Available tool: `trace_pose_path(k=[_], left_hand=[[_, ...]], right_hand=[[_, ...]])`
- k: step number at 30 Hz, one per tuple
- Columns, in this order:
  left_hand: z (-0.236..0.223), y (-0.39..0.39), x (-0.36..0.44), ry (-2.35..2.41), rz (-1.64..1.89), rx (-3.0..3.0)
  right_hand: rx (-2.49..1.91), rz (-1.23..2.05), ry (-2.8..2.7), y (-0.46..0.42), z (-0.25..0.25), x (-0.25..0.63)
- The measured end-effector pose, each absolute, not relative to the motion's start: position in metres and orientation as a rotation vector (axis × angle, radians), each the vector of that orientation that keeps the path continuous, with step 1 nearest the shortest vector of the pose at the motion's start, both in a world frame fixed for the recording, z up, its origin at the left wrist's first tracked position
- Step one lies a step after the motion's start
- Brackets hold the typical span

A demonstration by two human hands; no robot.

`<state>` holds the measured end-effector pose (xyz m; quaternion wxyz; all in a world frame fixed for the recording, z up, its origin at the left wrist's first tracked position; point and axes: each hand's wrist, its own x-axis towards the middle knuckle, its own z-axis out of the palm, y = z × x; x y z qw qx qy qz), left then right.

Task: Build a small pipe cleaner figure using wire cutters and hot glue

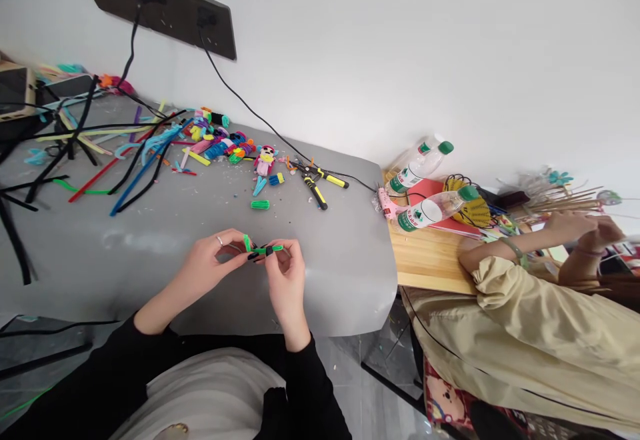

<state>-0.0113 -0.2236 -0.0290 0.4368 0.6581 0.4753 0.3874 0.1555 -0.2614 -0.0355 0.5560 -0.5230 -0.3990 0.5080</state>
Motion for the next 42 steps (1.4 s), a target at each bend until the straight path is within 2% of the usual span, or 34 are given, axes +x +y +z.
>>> trace_pose_path(k=[6,12,24,28,33,42], left_hand=[[-0.030,-0.224,-0.010,1.203,1.029,1.709],[-0.033,-0.222,-0.012,1.254,1.037,1.796],[-0.034,-0.216,-0.008,1.343,1.179,1.672],[-0.033,-0.218,-0.005,1.349,1.194,1.826],[-0.034,-0.216,-0.003,1.394,1.238,1.983],[-0.033,-0.214,-0.002,1.394,1.292,1.937]], right_hand=[[-1.198,1.219,-0.885,-0.259,-0.035,0.155],[-1.311,1.096,-0.982,-0.257,-0.033,0.157],[-1.367,1.302,-1.001,-0.250,-0.040,0.164],[-1.409,1.209,-1.152,-0.252,-0.038,0.160],[-1.475,0.931,-1.374,-0.255,-0.040,0.155],[-1.621,0.689,-1.503,-0.259,-0.044,0.153]])
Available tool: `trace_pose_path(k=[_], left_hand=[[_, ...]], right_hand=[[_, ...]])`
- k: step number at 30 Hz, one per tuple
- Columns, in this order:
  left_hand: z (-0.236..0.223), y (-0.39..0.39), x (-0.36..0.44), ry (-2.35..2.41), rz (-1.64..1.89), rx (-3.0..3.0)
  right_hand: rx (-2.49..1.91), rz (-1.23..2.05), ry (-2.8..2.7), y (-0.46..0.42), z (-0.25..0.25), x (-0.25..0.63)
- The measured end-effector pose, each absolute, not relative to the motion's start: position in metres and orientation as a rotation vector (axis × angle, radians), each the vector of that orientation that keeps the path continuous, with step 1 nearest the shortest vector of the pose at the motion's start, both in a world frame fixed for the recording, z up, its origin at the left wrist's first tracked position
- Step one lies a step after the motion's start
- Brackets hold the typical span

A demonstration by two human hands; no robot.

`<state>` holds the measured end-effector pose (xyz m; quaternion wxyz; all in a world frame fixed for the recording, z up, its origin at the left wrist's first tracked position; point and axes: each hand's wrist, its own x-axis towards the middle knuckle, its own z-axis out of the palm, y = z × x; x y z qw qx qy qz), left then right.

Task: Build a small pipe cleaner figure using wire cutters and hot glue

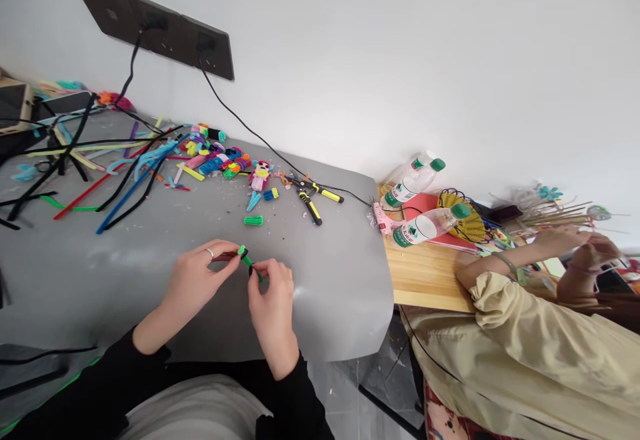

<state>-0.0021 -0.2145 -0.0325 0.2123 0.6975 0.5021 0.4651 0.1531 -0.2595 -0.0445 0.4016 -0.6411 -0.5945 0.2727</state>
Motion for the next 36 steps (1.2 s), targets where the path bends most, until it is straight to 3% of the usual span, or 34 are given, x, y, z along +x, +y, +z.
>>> trace_pose_path(k=[14,20,26,28,31,34,36], left_hand=[[-0.032,-0.218,-0.009,1.442,1.178,1.430],[-0.033,-0.218,-0.014,1.409,1.184,1.399],[-0.030,-0.218,-0.018,1.349,1.182,1.548],[-0.031,-0.218,-0.022,1.377,1.178,1.601],[-0.034,-0.215,-0.030,1.453,1.179,1.653],[-0.042,-0.210,-0.036,1.497,1.201,1.655],[-0.049,-0.206,-0.038,1.515,1.229,1.610]], right_hand=[[-1.619,0.809,-1.421,-0.257,-0.046,0.160],[-1.622,0.728,-1.522,-0.257,-0.043,0.161],[-1.521,0.852,-1.533,-0.262,-0.046,0.157],[-1.475,0.751,-1.574,-0.255,-0.041,0.172],[-1.621,0.322,-1.619,-0.224,-0.023,0.222],[-2.198,-0.151,-1.700,-0.176,0.003,0.287],[-2.563,-0.250,-1.762,-0.145,0.018,0.321]])
